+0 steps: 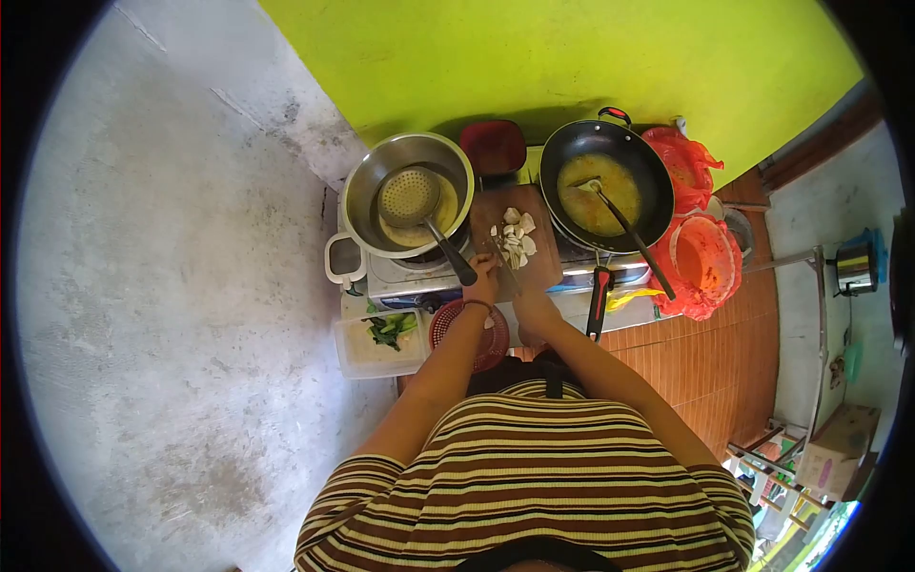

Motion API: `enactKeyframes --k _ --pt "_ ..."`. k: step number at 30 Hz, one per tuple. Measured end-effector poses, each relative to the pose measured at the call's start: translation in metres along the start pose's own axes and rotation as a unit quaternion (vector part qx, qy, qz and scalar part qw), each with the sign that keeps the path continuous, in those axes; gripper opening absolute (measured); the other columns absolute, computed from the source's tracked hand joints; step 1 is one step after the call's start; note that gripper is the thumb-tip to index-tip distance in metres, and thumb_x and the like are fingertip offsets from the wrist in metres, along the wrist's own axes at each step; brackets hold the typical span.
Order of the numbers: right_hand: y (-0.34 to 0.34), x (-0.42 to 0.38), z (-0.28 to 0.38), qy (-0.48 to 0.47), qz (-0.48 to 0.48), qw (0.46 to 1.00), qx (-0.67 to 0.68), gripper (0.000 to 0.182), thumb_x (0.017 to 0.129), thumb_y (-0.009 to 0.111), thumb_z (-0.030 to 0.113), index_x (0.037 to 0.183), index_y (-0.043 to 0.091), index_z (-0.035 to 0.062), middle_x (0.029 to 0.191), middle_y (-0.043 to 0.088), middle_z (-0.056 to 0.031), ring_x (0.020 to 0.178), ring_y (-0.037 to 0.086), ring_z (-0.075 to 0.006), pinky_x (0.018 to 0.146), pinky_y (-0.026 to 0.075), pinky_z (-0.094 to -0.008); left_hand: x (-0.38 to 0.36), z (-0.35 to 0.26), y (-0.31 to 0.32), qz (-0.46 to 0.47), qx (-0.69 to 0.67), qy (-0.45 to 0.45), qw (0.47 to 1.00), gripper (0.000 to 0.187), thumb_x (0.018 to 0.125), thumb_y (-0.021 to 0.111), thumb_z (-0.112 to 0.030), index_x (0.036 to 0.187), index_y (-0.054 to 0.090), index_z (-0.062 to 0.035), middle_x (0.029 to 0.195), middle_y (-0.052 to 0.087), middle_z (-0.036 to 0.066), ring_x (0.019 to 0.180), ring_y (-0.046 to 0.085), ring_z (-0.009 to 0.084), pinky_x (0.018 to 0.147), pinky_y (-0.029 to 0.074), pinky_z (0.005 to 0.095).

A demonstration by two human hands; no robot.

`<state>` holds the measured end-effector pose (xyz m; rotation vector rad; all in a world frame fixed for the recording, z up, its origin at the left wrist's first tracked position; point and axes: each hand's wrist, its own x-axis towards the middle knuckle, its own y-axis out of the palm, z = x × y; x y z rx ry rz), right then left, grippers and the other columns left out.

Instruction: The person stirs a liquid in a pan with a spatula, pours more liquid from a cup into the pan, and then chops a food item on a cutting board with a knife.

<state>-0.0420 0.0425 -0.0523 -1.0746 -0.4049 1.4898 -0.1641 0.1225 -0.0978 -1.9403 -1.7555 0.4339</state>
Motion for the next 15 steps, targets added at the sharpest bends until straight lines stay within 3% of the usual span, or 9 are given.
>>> enactKeyframes --k 4,7,10,15 --pt "-0.021 -0.016 0.015 0.051 0.032 0.998 0.006 0.031 0.089 0.045 0.026 0.099 0.047 -0.0039 0.091 0.061 -0.0281 0.087 0.061 -0.0435 0.076 0.049 -0.0493 0.0 0.01 0.003 0.007 0.012 0.006 1.0 0.017 0.081 0.059 -0.003 0.096 0.067 -0.0019 0.102 0.06 0.016 0.093 0.059 0.0296 0.084 0.046 0.0327" --pt "-0.015 -0.017 0.016 0.07 0.003 0.997 0.028 0.03 0.087 0.048 0.025 0.093 0.058 -0.0033 0.092 0.06 -0.0273 0.087 0.06 -0.0431 0.075 0.047 -0.0491 -0.001 0.012 0.006 0.003 -0.041 -0.027 0.999 0.017 0.081 0.06 -0.003 0.095 0.067 -0.0022 0.102 0.06 0.015 0.093 0.059 0.0293 0.084 0.046 0.0329" --pt "-0.023 -0.018 0.021 0.075 0.033 0.996 0.022 0.029 0.088 0.046 0.022 0.1 0.046 -0.0043 0.093 0.061 -0.0288 0.09 0.061 -0.0429 0.077 0.049 -0.0484 0.0 0.019 0.008 0.004 -0.041 -0.019 0.999 0.017 0.08 0.06 -0.003 0.095 0.067 -0.0028 0.102 0.06 0.015 0.093 0.059 0.0287 0.083 0.047 0.0326" --pt "-0.016 -0.007 0.015 0.045 0.048 0.998 -0.014 0.027 0.086 0.048 0.019 0.098 0.046 -0.0056 0.092 0.061 -0.0282 0.09 0.061 -0.0421 0.076 0.05 -0.0473 0.001 0.019 0.008 0.015 -0.04 -0.023 0.999 0.018 0.08 0.061 -0.003 0.096 0.068 -0.0048 0.103 0.061 0.013 0.095 0.059 0.0281 0.084 0.046 0.0326"
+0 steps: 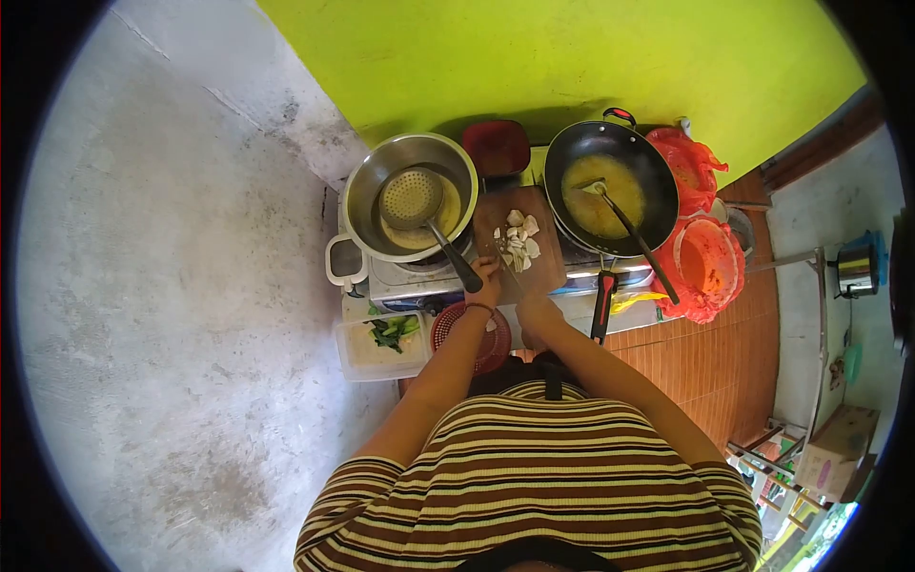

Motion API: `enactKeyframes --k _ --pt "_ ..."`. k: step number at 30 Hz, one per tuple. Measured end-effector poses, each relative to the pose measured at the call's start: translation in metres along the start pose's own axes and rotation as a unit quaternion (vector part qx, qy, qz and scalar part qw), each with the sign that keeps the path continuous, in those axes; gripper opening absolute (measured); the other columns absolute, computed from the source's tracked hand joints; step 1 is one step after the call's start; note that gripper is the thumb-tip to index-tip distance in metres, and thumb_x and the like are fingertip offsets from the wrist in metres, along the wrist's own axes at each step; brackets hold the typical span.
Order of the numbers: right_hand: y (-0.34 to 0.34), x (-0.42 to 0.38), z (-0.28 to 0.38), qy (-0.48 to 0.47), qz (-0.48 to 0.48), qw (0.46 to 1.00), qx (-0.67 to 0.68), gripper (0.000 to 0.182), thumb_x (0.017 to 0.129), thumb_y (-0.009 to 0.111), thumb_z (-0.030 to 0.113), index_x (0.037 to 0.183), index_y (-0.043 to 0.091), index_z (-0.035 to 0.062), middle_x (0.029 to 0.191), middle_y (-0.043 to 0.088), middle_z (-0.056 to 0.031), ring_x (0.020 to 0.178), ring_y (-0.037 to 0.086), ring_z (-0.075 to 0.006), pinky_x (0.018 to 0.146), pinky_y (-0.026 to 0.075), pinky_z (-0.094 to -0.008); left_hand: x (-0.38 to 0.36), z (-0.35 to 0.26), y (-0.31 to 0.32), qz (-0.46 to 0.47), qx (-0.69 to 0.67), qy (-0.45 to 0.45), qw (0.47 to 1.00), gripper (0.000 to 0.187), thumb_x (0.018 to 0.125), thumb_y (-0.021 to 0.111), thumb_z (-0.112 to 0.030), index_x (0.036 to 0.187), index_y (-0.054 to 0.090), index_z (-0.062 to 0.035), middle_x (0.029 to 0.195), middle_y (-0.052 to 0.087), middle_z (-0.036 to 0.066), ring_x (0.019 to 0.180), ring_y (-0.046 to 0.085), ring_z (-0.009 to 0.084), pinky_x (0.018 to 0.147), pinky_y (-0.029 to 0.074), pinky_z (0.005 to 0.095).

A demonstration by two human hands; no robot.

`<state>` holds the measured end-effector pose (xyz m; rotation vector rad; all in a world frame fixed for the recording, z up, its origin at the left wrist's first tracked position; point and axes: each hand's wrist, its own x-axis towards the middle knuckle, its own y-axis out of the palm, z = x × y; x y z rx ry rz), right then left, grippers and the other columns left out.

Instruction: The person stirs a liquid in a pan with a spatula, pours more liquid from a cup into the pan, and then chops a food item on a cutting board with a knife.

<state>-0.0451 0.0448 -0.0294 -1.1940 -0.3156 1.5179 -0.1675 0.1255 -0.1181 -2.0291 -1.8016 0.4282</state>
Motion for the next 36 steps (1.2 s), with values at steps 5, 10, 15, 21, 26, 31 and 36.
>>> enactKeyframes --k 5,10,15,21,26,31,36 --pt "0.009 0.006 -0.003 -0.041 -0.027 0.998 -0.028 0.024 0.084 0.048 0.015 0.096 0.045 -0.005 0.091 0.061 -0.0276 0.087 0.062 -0.0421 0.074 0.051 -0.0474 -0.001 0.0 -0.001 -0.006 -0.001 -0.006 1.0 0.018 0.079 0.061 -0.003 0.095 0.068 -0.0051 0.103 0.061 0.013 0.095 0.059 0.0285 0.084 0.046 0.0325" --pt "0.003 0.005 0.003 -0.01 -0.061 0.997 -0.035 0.019 0.085 0.046 0.012 0.094 0.044 -0.0041 0.084 0.063 -0.0247 0.083 0.063 -0.042 0.072 0.051 -0.0485 -0.002 -0.011 -0.01 -0.002 0.015 -0.027 1.0 0.022 0.077 0.065 -0.004 0.099 0.068 -0.0026 0.105 0.063 0.014 0.092 0.062 0.0255 0.081 0.048 0.0314" --pt "-0.004 0.002 0.01 -0.007 -0.066 0.997 -0.035 0.022 0.087 0.046 0.018 0.094 0.045 -0.0028 0.082 0.062 -0.0263 0.081 0.063 -0.0422 0.07 0.051 -0.0489 -0.002 -0.008 -0.007 -0.016 0.036 -0.005 0.999 0.022 0.077 0.066 -0.004 0.099 0.068 -0.0029 0.105 0.061 0.013 0.092 0.062 0.024 0.081 0.049 0.0305" --pt "0.021 0.004 -0.006 -0.007 -0.098 0.993 0.061 0.033 0.087 0.049 0.029 0.094 0.054 -0.0026 0.085 0.061 -0.0265 0.081 0.06 -0.0437 0.071 0.048 -0.0511 -0.004 -0.014 -0.006 -0.035 -0.072 -0.02 0.997 0.019 0.075 0.068 -0.004 0.094 0.067 -0.0034 0.1 0.061 0.014 0.09 0.062 0.0272 0.078 0.049 0.0324" --pt "0.004 -0.009 0.001 0.011 -0.06 0.998 0.025 0.033 0.086 0.049 0.029 0.088 0.06 -0.0014 0.086 0.061 -0.0268 0.082 0.061 -0.0423 0.071 0.048 -0.0501 -0.005 0.022 0.01 -0.086 -0.086 0.046 0.991 0.016 0.076 0.066 -0.003 0.092 0.067 -0.003 0.098 0.063 0.015 0.088 0.063 0.027 0.078 0.049 0.0319" --pt "0.005 -0.005 0.0 0.026 -0.053 0.998 -0.001 0.03 0.085 0.05 0.028 0.086 0.061 -0.0004 0.086 0.062 -0.0257 0.08 0.061 -0.0414 0.07 0.049 -0.0485 0.0 0.024 0.007 -0.045 -0.09 0.01 0.995 0.014 0.075 0.07 -0.004 0.088 0.067 0.0009 0.096 0.06 0.013 0.093 0.059 0.0245 0.082 0.048 0.0314" --pt "-0.001 -0.002 0.0 -0.004 -0.008 1.0 -0.028 0.025 0.088 0.047 0.021 0.096 0.047 -0.0028 0.087 0.063 -0.027 0.085 0.063 -0.0415 0.073 0.05 -0.048 -0.002 0.008 -0.002 -0.042 -0.086 -0.014 0.995 0.016 0.076 0.068 -0.007 0.092 0.069 -0.003 0.099 0.063 0.014 0.093 0.06 0.025 0.084 0.047 0.0315"
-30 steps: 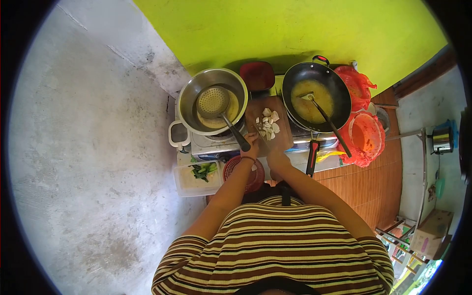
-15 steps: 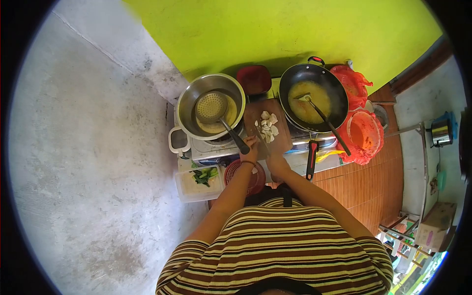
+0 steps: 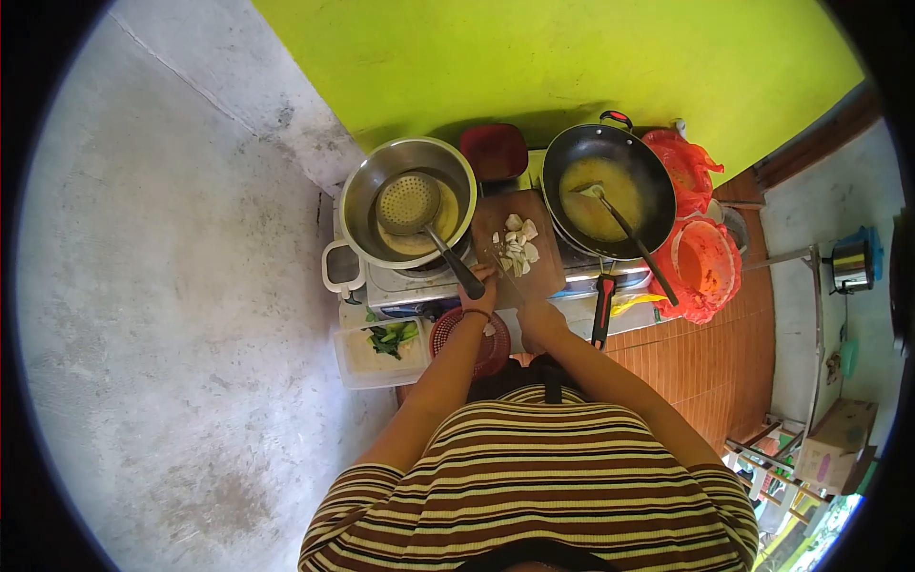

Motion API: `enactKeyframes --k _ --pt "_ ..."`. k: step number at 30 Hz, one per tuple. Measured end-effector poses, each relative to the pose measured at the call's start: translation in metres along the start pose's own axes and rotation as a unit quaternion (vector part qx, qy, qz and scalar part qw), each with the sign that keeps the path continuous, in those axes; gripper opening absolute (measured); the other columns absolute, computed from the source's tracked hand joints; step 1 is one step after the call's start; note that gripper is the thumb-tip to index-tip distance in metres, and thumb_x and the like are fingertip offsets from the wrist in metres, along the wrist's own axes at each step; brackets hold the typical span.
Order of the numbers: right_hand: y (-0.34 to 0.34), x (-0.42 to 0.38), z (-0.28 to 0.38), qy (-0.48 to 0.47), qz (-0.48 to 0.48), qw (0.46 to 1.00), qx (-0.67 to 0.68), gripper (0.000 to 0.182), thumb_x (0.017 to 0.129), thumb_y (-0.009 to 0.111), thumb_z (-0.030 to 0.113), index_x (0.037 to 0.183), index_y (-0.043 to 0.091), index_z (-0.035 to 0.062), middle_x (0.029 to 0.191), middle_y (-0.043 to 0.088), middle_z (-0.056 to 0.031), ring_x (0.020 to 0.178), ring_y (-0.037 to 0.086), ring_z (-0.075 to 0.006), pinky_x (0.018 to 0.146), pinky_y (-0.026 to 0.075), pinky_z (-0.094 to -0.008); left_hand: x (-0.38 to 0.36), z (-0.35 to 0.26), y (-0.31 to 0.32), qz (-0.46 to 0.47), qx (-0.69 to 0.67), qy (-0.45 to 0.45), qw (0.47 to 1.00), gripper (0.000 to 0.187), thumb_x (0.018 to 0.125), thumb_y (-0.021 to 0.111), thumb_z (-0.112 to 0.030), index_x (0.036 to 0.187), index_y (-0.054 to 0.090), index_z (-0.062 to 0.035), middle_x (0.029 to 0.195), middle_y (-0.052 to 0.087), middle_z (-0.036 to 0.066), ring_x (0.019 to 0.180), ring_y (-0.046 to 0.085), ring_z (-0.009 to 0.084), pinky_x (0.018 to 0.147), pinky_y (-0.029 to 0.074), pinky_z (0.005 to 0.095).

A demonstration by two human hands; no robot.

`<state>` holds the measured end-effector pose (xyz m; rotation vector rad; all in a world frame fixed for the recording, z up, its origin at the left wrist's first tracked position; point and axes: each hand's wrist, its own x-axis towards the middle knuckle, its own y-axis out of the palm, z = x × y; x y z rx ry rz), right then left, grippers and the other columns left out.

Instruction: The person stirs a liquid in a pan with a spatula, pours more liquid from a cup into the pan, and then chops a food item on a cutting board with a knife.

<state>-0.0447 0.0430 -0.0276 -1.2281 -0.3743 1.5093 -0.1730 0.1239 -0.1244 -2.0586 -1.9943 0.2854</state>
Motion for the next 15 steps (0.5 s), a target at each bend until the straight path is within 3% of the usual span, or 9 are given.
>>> enactKeyframes --k 1,4,7,10,15 --pt "0.002 0.001 0.0 -0.002 -0.007 1.0 -0.005 0.025 0.087 0.047 0.02 0.095 0.047 -0.0029 0.087 0.063 -0.027 0.085 0.063 -0.0415 0.073 0.051 -0.0478 0.001 0.0 0.0 0.004 0.006 -0.019 1.0 0.016 0.076 0.067 -0.007 0.092 0.07 -0.0038 0.099 0.063 0.014 0.093 0.06 0.0252 0.084 0.047 0.0313" --pt "-0.003 -0.001 0.005 0.006 -0.021 1.0 0.007 0.023 0.086 0.048 0.017 0.095 0.047 -0.0034 0.086 0.063 -0.0277 0.083 0.063 -0.0415 0.07 0.051 -0.0473 0.001 0.005 0.003 -0.053 0.035 0.066 0.996 0.012 0.073 0.068 -0.003 0.084 0.068 -0.0052 0.089 0.066 0.013 0.08 0.064 0.024 0.074 0.05 0.0328" --pt "0.006 0.009 0.002 -0.027 -0.017 0.999 -0.023 0.021 0.085 0.046 0.015 0.095 0.046 -0.0042 0.085 0.062 -0.0279 0.08 0.064 -0.0405 0.068 0.052 -0.0466 0.005 0.013 0.007 -0.033 -0.006 -0.002 0.999 0.012 0.072 0.069 -0.004 0.084 0.068 -0.0042 0.087 0.066 0.013 0.081 0.064 0.0232 0.074 0.05 0.0326" --pt "0.016 0.014 -0.002 -0.003 -0.059 0.998 0.022 0.026 0.085 0.044 0.019 0.096 0.047 -0.004 0.08 0.062 -0.0266 0.075 0.063 -0.0411 0.064 0.051 -0.049 0.005 0.016 0.004 -0.023 0.022 0.0 0.999 0.012 0.071 0.069 -0.005 0.083 0.068 -0.0031 0.084 0.067 0.013 0.079 0.065 0.0234 0.073 0.05 0.0327" --pt "0.025 0.012 -0.001 -0.027 -0.074 0.995 -0.065 0.02 0.086 0.043 0.016 0.096 0.044 -0.0011 0.078 0.062 -0.0255 0.072 0.063 -0.0404 0.062 0.051 -0.0478 0.002 0.014 0.004 -0.044 0.025 -0.074 0.996 0.012 0.071 0.07 -0.006 0.082 0.068 -0.002 0.08 0.067 0.014 0.074 0.066 0.0238 0.069 0.051 0.0328"
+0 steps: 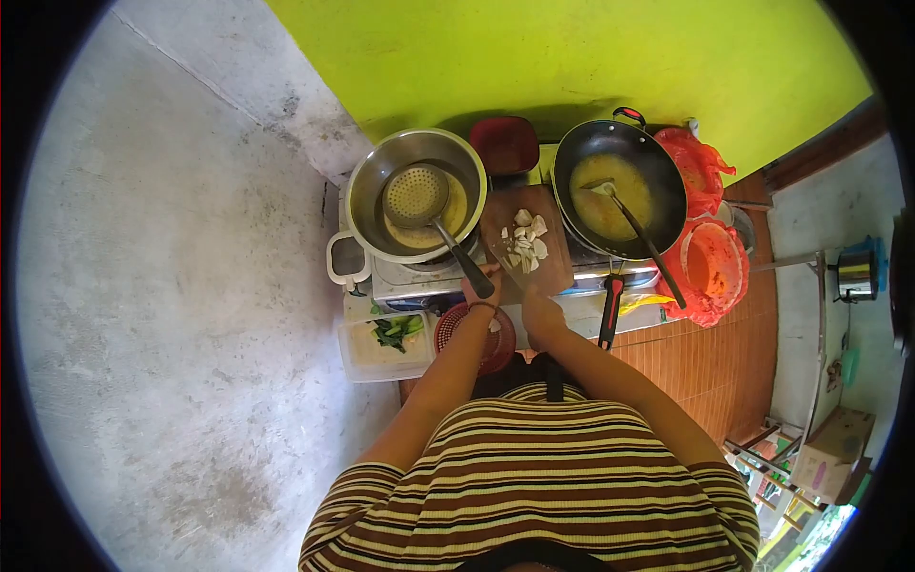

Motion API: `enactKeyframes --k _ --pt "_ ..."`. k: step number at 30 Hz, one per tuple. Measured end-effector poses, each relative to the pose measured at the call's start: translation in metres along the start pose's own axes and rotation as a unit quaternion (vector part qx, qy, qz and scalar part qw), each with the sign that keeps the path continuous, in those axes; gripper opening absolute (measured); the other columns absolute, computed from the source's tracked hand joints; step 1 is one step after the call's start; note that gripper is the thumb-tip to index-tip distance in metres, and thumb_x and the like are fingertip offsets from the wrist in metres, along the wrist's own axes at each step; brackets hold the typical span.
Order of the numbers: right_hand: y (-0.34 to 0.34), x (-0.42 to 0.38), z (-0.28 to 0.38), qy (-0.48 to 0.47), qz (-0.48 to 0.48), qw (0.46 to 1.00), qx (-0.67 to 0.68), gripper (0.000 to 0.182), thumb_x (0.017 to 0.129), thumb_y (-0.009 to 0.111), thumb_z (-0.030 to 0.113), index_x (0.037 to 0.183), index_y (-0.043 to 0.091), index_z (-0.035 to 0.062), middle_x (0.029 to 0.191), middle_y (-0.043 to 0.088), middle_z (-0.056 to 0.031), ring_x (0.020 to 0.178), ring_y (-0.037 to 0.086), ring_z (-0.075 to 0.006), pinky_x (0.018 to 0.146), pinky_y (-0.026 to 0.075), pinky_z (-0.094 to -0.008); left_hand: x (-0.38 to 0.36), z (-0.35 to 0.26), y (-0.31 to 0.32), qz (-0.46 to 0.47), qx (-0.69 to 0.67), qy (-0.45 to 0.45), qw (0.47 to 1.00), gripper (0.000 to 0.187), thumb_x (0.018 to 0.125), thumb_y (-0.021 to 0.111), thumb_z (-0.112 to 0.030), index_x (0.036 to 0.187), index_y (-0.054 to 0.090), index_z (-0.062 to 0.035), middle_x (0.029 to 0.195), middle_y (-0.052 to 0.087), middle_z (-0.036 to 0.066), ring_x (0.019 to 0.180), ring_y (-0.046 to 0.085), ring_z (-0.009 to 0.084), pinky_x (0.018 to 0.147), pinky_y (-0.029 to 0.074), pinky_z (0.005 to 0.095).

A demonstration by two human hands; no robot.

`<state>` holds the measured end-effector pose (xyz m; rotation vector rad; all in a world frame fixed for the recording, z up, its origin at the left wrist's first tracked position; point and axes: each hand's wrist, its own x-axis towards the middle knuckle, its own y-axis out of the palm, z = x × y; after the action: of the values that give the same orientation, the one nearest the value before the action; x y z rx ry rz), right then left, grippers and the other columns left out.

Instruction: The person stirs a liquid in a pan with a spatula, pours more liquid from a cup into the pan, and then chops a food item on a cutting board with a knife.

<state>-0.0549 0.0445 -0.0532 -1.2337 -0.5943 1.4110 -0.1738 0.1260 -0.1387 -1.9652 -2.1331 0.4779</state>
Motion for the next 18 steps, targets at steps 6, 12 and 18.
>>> enactKeyframes --k 6,12,18 --pt "-0.014 0.001 -0.001 -0.018 -0.033 0.999 -0.021 0.016 0.085 0.046 0.011 0.094 0.044 -0.0012 0.078 0.063 -0.0241 0.07 0.066 -0.0367 0.057 0.054 -0.0424 0.001 0.0 0.004 -0.004 -0.036 -0.028 0.999 0.013 0.07 0.071 -0.006 0.081 0.068 -0.0013 0.078 0.067 0.014 0.072 0.065 0.0222 0.07 0.051 0.0316" --pt "-0.039 -0.011 0.011 0.043 0.034 0.998 0.015 0.02 0.087 0.047 0.017 0.093 0.045 -0.0013 0.084 0.063 -0.025 0.077 0.065 -0.038 0.065 0.053 -0.045 0.003 0.008 0.013 -0.009 -0.099 -0.065 0.993 0.013 0.071 0.07 -0.008 0.082 0.069 -0.0026 0.079 0.067 0.013 0.072 0.064 0.0212 0.071 0.05 0.0305" --pt "-0.037 -0.017 0.006 0.029 0.064 0.997 0.044 0.027 0.089 0.044 0.024 0.099 0.045 -0.0018 0.088 0.063 -0.0274 0.086 0.063 -0.0413 0.074 0.05 -0.0482 0.006 0.016 0.018 0.0 -0.094 -0.097 0.991 0.013 0.072 0.069 -0.01 0.083 0.069 -0.0034 0.079 0.067 0.013 0.073 0.064 0.0214 0.07 0.049 0.0316"
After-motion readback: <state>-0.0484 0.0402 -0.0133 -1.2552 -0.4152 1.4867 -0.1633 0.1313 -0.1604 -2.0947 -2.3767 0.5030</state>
